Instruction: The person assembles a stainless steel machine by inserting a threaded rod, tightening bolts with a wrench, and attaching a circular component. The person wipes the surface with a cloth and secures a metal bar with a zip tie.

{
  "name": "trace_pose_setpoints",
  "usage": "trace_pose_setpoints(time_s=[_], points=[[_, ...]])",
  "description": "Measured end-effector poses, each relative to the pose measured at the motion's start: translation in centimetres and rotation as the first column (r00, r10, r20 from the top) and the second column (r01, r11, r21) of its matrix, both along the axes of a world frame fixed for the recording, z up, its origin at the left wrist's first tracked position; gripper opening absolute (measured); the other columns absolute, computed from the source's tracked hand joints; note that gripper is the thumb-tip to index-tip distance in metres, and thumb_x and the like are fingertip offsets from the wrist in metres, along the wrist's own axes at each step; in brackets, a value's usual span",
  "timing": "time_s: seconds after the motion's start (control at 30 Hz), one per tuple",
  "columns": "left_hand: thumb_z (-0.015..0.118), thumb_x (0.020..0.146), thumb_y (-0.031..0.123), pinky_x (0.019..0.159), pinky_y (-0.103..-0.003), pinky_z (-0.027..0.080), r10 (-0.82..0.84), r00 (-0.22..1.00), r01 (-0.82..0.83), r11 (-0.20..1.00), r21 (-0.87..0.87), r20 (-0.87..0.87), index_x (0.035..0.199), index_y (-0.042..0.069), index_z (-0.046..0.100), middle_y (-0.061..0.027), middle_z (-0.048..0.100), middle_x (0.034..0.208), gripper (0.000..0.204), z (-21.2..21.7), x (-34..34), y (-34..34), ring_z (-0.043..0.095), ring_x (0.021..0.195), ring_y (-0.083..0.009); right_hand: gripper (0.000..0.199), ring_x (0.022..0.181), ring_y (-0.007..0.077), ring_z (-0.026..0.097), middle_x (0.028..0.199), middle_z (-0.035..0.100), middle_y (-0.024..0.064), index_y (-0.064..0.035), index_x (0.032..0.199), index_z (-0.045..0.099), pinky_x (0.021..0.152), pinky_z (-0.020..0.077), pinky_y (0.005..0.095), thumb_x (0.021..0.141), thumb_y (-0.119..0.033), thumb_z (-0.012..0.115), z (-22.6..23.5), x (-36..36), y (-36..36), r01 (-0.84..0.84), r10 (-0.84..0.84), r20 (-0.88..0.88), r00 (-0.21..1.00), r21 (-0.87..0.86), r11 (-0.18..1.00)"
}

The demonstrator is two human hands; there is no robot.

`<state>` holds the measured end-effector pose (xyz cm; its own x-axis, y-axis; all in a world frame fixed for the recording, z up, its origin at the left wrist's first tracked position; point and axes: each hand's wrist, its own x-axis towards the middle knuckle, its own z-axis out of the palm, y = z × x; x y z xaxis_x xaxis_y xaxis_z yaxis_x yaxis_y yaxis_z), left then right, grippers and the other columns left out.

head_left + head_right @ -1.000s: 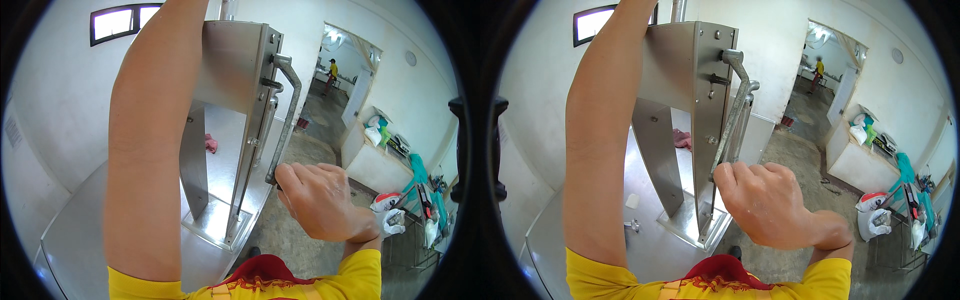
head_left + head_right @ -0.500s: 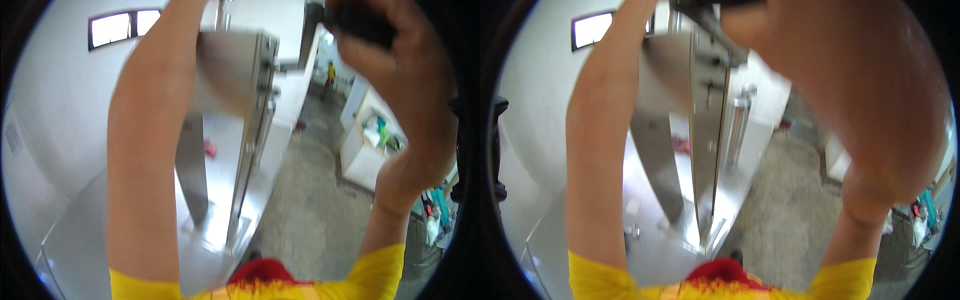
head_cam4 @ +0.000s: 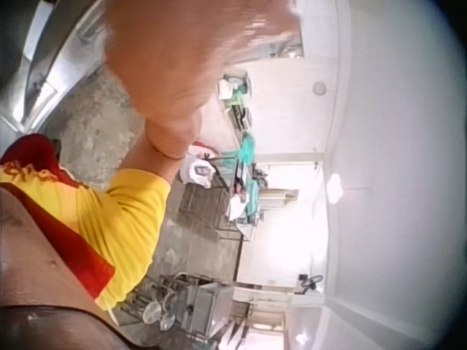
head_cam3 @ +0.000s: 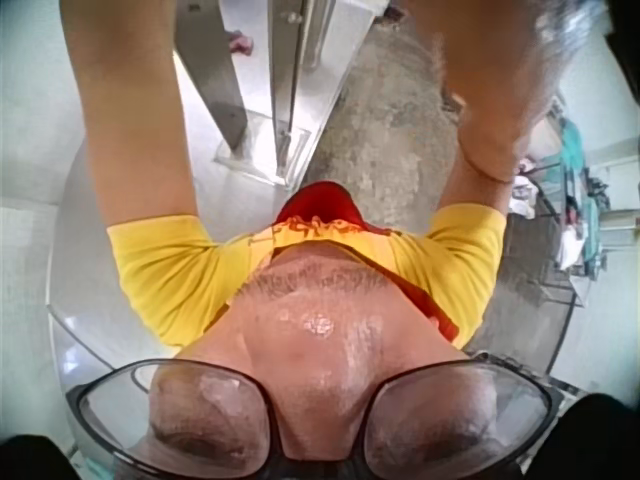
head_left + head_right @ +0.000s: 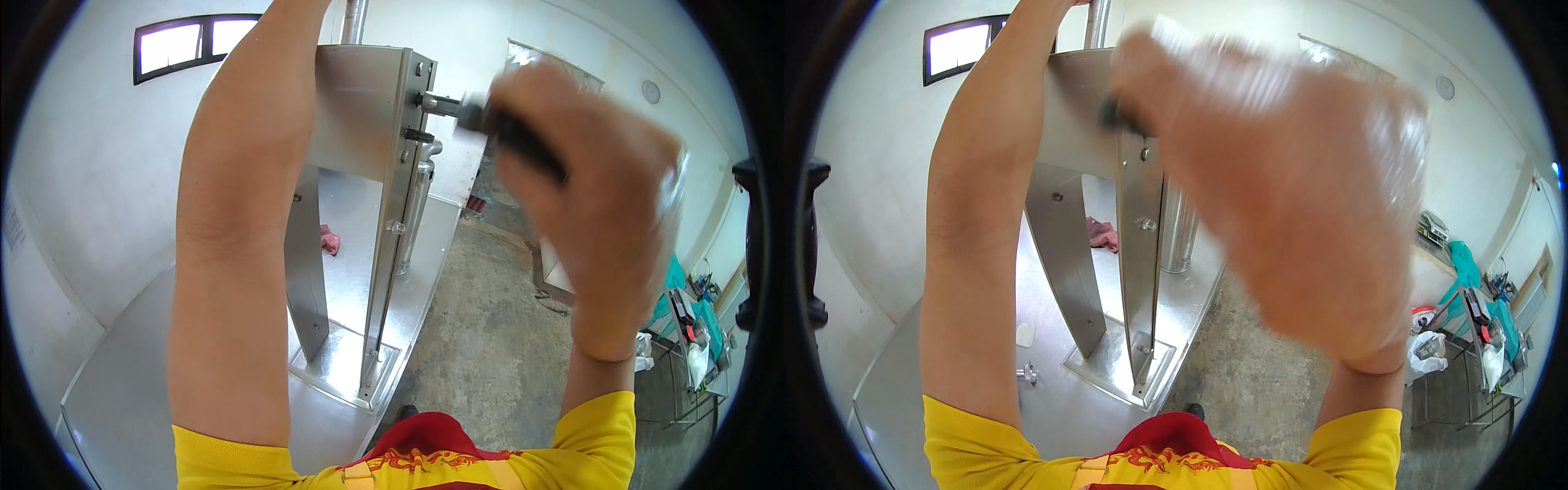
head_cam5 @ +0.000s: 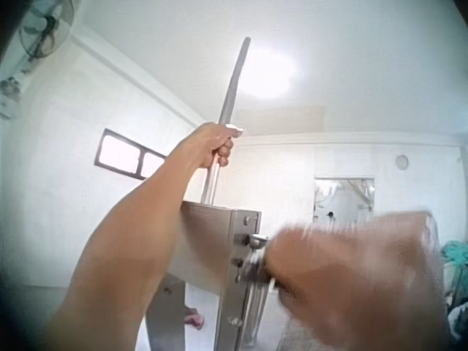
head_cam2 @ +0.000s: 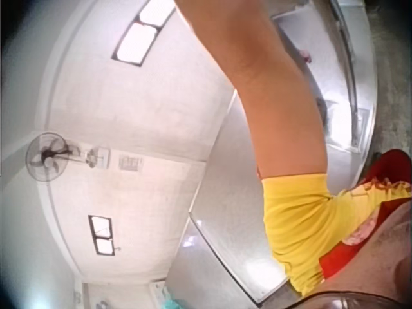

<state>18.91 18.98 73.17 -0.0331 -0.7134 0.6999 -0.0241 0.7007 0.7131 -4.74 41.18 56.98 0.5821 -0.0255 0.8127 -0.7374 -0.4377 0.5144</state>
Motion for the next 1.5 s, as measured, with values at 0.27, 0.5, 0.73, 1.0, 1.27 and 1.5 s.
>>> trace_pose_setpoints(time_s=[0.27,0.5,0.73,1.0,1.27,1.5], points=[[0.062,0.100,0.015,0.043,-0.033,0.032,0.034,0.997,-0.032,0.999,0.033,-0.075,0.090,0.004,0.055,0.0000,0.040,0.062,0.017,-1.1,-1.3,1.0,0.036,0.049,-0.0117,0.039,0.071,0.0227,0.071,0.089,0.073,0.0103,-0.0089,0.115,0.072,0.067,0.0550,0.0309,0.087,-0.036,0.075,4.1,-0.6,-0.4,-0.044,0.087,-0.301,0.950,0.147,0.988],[0.062,0.100,0.016,0.043,-0.032,0.032,-0.010,0.998,0.012,1.000,0.024,-0.061,0.088,0.005,0.053,0.0003,0.041,0.062,0.018,-0.5,-1.6,0.4,0.035,0.048,-0.0113,0.030,0.078,0.0244,0.074,0.098,0.075,0.0118,-0.0066,0.113,0.072,0.069,0.0573,0.0282,0.094,-0.029,0.071,5.6,-1.5,0.4,0.034,0.003,-0.267,0.964,0.135,0.990],[0.063,0.099,0.015,0.042,-0.031,0.032,-0.043,0.997,0.042,0.999,-0.016,-0.061,0.087,0.006,0.052,0.0010,0.039,0.061,0.019,-0.9,-0.7,0.1,0.034,0.047,-0.0108,0.027,0.083,0.0215,0.075,0.103,0.076,0.0114,-0.0060,0.113,0.072,0.074,0.0580,0.0282,0.087,-0.011,0.077,1.4,-3.4,1.2,-0.017,0.045,-0.154,0.987,0.179,0.984],[0.063,0.099,0.014,0.041,-0.030,0.032,-0.089,0.995,0.088,0.996,-0.018,-0.047,0.089,0.007,0.050,0.0015,0.038,0.061,0.018,-0.2,-0.6,-1.2,0.033,0.046,-0.0107,0.029,0.080,0.0225,0.074,0.099,0.076,0.0126,-0.0047,0.110,0.071,0.074,0.0582,0.0288,0.082,-0.007,0.080,0.5,-3.6,2.0,-0.067,0.089,-0.226,0.970,0.100,0.993],[0.063,0.099,0.015,0.041,-0.031,0.032,-0.121,0.992,0.120,0.993,-0.024,-0.039,0.090,0.006,0.050,0.0006,0.038,0.060,0.019,-0.1,-0.1,-1.6,0.034,0.045,-0.0113,0.034,0.065,0.0194,0.068,0.086,0.074,0.0097,-0.0043,0.112,0.072,0.058,0.0504,0.0270,0.081,-0.012,0.083,-0.4,-3.6,3.6,0.108,-0.086,-0.342,0.936,0.047,0.993],[0.062,0.100,0.016,0.040,-0.033,0.033,-0.026,0.999,0.025,0.999,-0.035,-0.037,0.091,0.004,0.051,-0.0004,0.039,0.060,0.018,-0.1,0.5,-1.2,0.036,0.044,-0.0124,0.035,0.051,0.0108,0.050,0.062,0.050,-0.0017,-0.0068,0.118,0.070,0.049,0.0358,0.0255,0.084,-0.010,0.078,-6.8,-1.0,3.3,0.047,-0.058,-0.436,0.898,-0.036,0.998]])
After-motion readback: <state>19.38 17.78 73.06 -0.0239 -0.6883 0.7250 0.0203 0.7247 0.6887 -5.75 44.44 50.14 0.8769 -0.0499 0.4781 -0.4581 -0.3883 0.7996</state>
